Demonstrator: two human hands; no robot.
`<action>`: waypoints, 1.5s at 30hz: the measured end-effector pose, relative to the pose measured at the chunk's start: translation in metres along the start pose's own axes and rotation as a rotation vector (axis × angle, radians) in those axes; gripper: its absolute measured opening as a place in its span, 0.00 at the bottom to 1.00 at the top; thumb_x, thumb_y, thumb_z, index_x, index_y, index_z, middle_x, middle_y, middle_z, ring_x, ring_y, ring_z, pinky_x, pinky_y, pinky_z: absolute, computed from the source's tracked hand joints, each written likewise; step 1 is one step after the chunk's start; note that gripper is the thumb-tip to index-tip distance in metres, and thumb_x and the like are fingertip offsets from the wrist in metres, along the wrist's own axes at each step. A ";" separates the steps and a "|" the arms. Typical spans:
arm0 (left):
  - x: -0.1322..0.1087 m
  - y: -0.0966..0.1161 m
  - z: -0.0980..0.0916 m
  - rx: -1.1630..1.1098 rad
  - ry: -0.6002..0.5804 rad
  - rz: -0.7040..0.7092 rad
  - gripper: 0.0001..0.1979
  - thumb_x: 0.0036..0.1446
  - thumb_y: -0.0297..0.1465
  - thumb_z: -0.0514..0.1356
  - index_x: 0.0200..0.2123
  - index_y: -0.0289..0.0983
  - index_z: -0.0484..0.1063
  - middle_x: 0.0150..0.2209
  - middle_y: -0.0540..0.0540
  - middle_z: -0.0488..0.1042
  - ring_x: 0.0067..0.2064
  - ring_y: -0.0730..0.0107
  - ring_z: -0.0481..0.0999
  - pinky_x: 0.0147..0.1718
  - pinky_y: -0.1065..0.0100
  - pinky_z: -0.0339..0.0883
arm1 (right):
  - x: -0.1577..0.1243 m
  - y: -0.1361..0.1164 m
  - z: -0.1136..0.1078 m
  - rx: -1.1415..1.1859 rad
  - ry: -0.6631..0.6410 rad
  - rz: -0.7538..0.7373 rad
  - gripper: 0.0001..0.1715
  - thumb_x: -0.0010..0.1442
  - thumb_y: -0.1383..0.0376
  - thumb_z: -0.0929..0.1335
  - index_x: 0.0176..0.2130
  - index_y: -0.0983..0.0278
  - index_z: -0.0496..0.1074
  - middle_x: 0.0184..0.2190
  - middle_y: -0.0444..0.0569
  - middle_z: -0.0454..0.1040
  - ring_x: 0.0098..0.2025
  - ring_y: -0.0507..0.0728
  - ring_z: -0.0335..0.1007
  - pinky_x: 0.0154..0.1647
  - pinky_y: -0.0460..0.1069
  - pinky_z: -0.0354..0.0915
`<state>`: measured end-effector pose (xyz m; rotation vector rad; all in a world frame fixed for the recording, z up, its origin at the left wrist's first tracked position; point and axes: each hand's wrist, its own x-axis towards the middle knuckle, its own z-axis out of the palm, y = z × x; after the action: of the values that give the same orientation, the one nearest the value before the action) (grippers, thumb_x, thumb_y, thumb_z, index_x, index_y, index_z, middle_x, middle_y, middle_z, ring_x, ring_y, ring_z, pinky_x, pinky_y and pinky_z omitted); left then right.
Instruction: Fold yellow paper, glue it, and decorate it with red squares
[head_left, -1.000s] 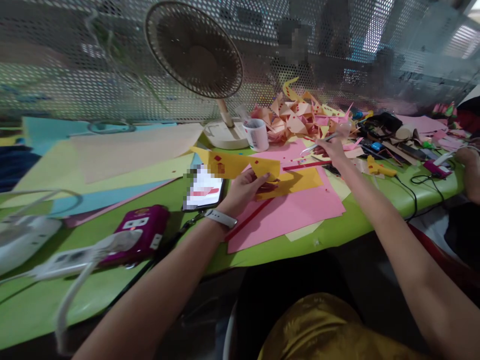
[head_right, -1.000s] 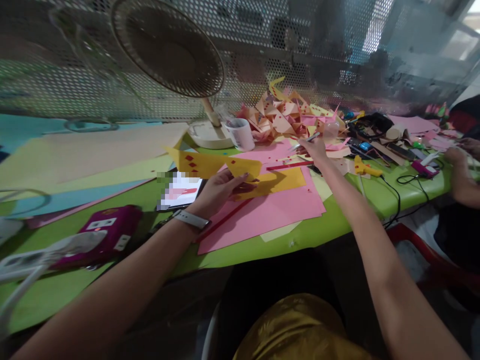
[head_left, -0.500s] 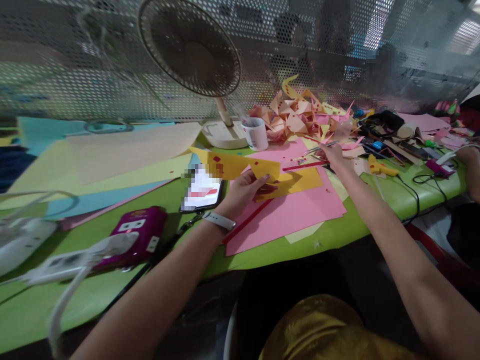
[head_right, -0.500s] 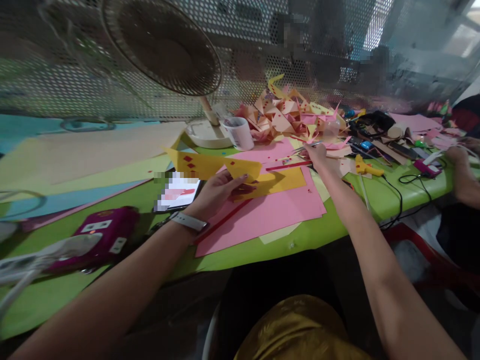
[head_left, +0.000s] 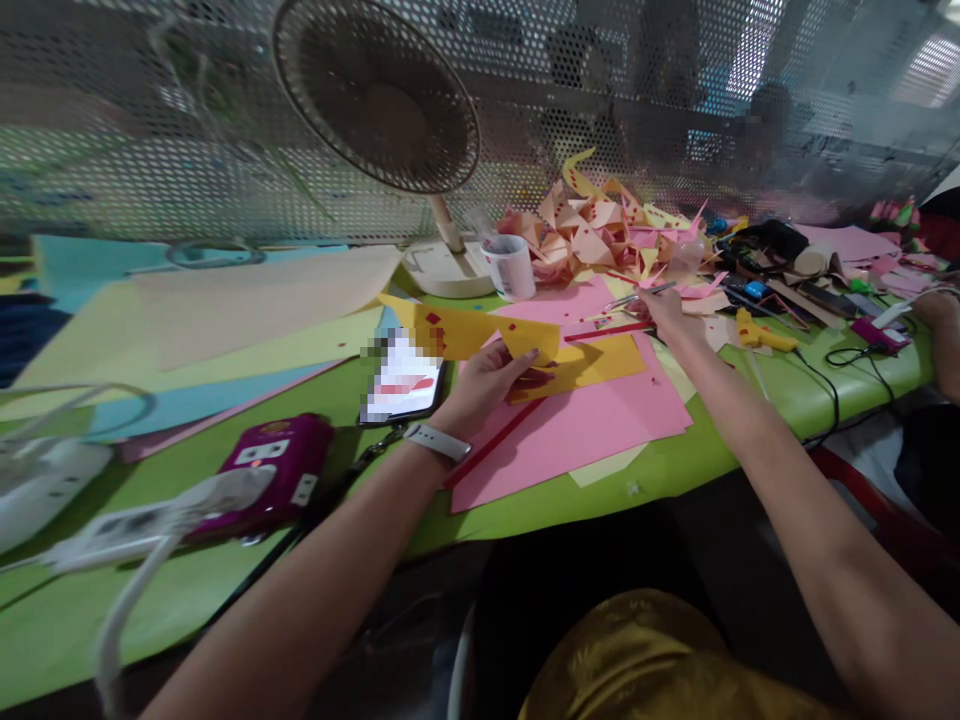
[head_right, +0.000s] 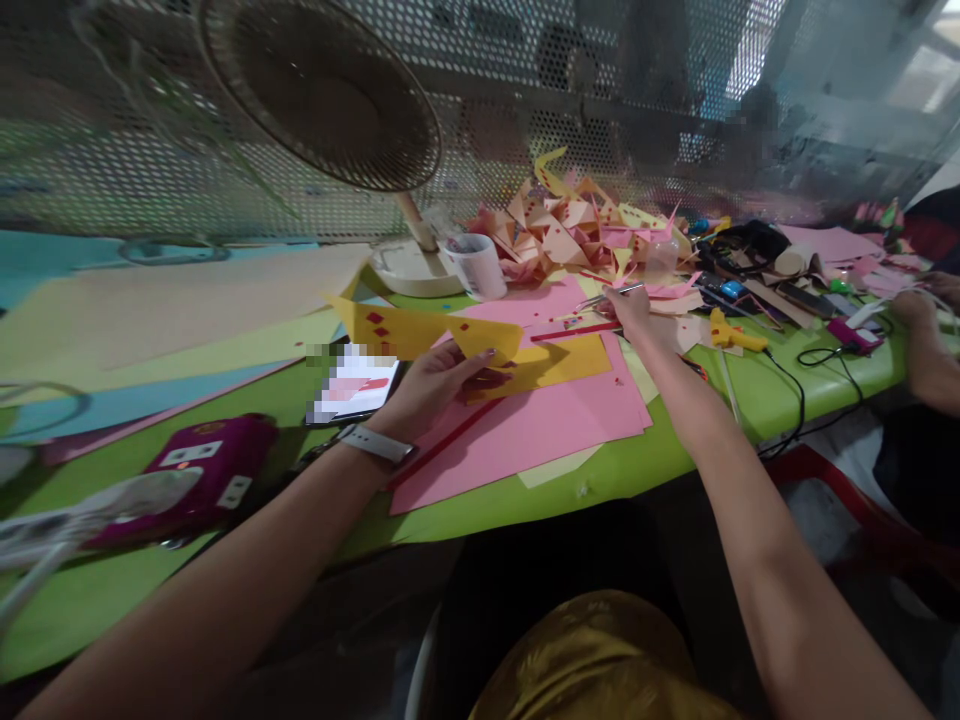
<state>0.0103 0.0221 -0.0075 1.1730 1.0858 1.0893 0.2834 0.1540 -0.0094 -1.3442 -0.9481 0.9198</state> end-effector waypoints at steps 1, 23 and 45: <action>0.000 0.000 0.000 0.005 0.002 0.000 0.18 0.53 0.39 0.71 0.43 0.37 0.75 0.40 0.43 0.84 0.36 0.65 0.84 0.41 0.64 0.80 | 0.000 0.000 0.000 0.004 -0.002 0.001 0.14 0.58 0.67 0.73 0.24 0.63 0.68 0.16 0.43 0.74 0.23 0.53 0.76 0.26 0.45 0.70; -0.001 0.001 0.001 -0.003 0.009 -0.026 0.16 0.54 0.36 0.70 0.43 0.36 0.74 0.41 0.41 0.84 0.39 0.62 0.85 0.41 0.65 0.81 | -0.007 -0.004 0.003 0.053 -0.036 0.015 0.15 0.61 0.70 0.72 0.24 0.63 0.68 0.16 0.42 0.74 0.23 0.52 0.76 0.29 0.44 0.72; -0.002 0.002 0.004 -0.021 0.001 -0.003 0.15 0.55 0.36 0.69 0.43 0.36 0.75 0.38 0.44 0.83 0.36 0.64 0.84 0.43 0.63 0.80 | -0.030 -0.038 0.004 0.115 -0.113 -0.007 0.08 0.63 0.67 0.71 0.31 0.65 0.72 0.21 0.43 0.78 0.28 0.49 0.79 0.22 0.38 0.63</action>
<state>0.0135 0.0201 -0.0049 1.1539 1.0747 1.0967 0.2685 0.1266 0.0283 -1.2008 -0.9706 1.0382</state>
